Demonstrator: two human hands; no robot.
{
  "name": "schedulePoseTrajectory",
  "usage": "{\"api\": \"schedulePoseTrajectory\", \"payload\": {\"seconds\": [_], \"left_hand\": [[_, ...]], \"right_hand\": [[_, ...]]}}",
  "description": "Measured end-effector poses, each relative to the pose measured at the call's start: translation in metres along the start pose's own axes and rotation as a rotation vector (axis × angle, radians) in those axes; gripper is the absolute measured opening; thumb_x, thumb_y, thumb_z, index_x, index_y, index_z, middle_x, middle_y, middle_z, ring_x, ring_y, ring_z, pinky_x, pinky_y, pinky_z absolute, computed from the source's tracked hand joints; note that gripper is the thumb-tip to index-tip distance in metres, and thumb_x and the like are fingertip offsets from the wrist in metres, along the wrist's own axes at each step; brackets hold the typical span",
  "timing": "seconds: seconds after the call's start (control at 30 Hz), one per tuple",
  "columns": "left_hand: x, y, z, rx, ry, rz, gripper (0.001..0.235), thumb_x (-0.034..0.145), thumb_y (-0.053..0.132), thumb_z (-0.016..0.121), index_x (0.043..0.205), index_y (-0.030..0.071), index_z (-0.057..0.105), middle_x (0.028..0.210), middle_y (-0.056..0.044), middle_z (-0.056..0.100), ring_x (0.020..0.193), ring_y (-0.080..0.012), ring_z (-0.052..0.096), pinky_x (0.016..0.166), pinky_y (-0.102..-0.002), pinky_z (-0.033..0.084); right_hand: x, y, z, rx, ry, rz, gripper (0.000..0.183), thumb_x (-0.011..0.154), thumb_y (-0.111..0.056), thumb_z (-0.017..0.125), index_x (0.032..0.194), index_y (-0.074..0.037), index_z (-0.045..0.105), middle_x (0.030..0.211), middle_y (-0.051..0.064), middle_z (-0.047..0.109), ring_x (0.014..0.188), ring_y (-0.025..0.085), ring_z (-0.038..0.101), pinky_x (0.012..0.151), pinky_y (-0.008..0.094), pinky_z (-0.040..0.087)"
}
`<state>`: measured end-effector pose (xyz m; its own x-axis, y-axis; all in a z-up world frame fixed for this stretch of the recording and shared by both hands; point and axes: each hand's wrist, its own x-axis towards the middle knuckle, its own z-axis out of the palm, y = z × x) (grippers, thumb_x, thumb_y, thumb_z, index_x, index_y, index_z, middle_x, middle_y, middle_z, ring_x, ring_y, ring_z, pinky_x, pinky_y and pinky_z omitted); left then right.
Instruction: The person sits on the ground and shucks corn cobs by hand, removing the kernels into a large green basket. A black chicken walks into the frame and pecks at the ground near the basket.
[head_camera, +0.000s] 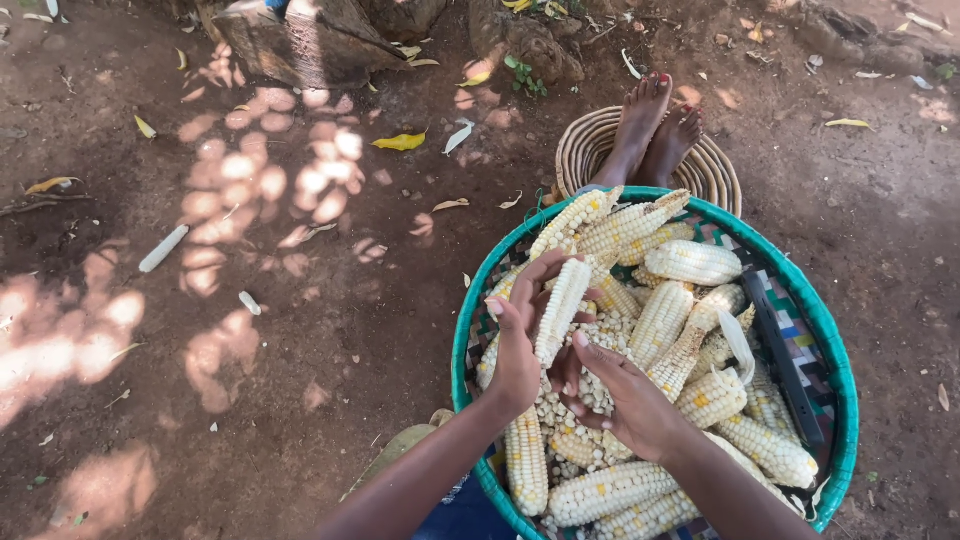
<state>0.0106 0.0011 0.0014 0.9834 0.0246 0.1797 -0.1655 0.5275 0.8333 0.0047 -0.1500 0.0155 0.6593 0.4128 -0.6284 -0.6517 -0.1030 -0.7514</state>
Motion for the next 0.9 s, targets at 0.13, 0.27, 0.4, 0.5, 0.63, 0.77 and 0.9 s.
{"api": "schedulePoseTrajectory", "payload": {"seconds": [0.13,0.27,0.4,0.5,0.63,0.77,0.9], "left_hand": [[0.0,-0.002,-0.002,0.021,0.042,0.036,0.111,0.087,0.089,0.026,0.157,0.004,0.038,0.153,-0.018,0.053,0.117,-0.0295,0.069,0.089,-0.039,0.062],[0.001,-0.003,-0.003,0.034,0.057,0.08,0.105,0.091,0.086,0.027,0.162,0.008,0.035,0.159,-0.017,0.05,0.118,-0.0299,0.069,0.089,-0.041,0.061],[0.0,-0.003,-0.001,0.07,0.104,0.117,0.107,0.093,0.084,0.028,0.166,0.007,0.024,0.161,-0.016,0.045,0.117,-0.0279,0.067,0.089,-0.04,0.061],[-0.002,-0.006,0.002,0.079,0.119,0.207,0.103,0.098,0.081,0.029,0.168,0.008,0.013,0.163,-0.014,0.035,0.119,-0.0248,0.064,0.09,-0.038,0.06],[-0.004,-0.009,0.005,0.158,0.099,0.295,0.092,0.106,0.072,0.028,0.168,0.008,0.007,0.162,-0.015,0.032,0.121,-0.0253,0.062,0.091,-0.041,0.062],[-0.007,-0.01,0.006,0.261,0.026,0.321,0.083,0.111,0.066,0.026,0.167,0.01,0.001,0.168,-0.014,0.022,0.132,-0.0286,0.057,0.101,-0.044,0.061],[-0.004,-0.009,0.005,0.245,-0.011,0.334,0.081,0.114,0.063,0.031,0.169,0.009,0.008,0.165,-0.017,0.015,0.14,-0.0336,0.054,0.104,-0.047,0.061]], "right_hand": [[0.004,0.014,-0.012,-0.646,-0.035,-0.445,0.031,0.105,0.003,0.04,0.104,-0.011,0.068,0.106,0.01,0.074,0.111,0.023,0.071,0.112,0.039,0.043],[0.007,0.012,-0.004,-0.162,0.057,-0.419,0.054,0.104,-0.047,0.041,0.105,-0.006,0.075,0.107,0.011,0.076,0.105,0.026,0.07,0.098,0.044,0.053],[0.011,0.016,-0.013,-0.034,-0.005,-0.525,0.046,0.104,-0.041,0.053,0.11,-0.004,0.079,0.125,0.012,0.075,0.13,0.03,0.065,0.112,0.045,0.045],[-0.001,0.001,-0.003,-0.19,0.028,-0.479,0.043,0.103,-0.042,0.052,0.107,-0.01,0.08,0.146,0.006,0.071,0.143,0.026,0.061,0.116,0.047,0.043],[0.004,0.007,-0.006,-0.307,0.046,-0.358,0.058,0.092,-0.052,0.056,0.125,-0.011,0.078,0.126,0.009,0.078,0.116,0.026,0.075,0.105,0.047,0.059],[0.004,0.011,-0.008,-0.165,-0.067,-0.456,0.036,0.096,-0.029,0.071,0.118,-0.002,0.078,0.098,0.009,0.078,0.084,0.018,0.069,0.073,0.032,0.054],[-0.003,0.001,-0.007,-0.132,-0.001,-0.448,0.042,0.095,-0.033,0.066,0.116,0.001,0.077,0.096,0.013,0.079,0.085,0.024,0.075,0.081,0.039,0.064]]}}
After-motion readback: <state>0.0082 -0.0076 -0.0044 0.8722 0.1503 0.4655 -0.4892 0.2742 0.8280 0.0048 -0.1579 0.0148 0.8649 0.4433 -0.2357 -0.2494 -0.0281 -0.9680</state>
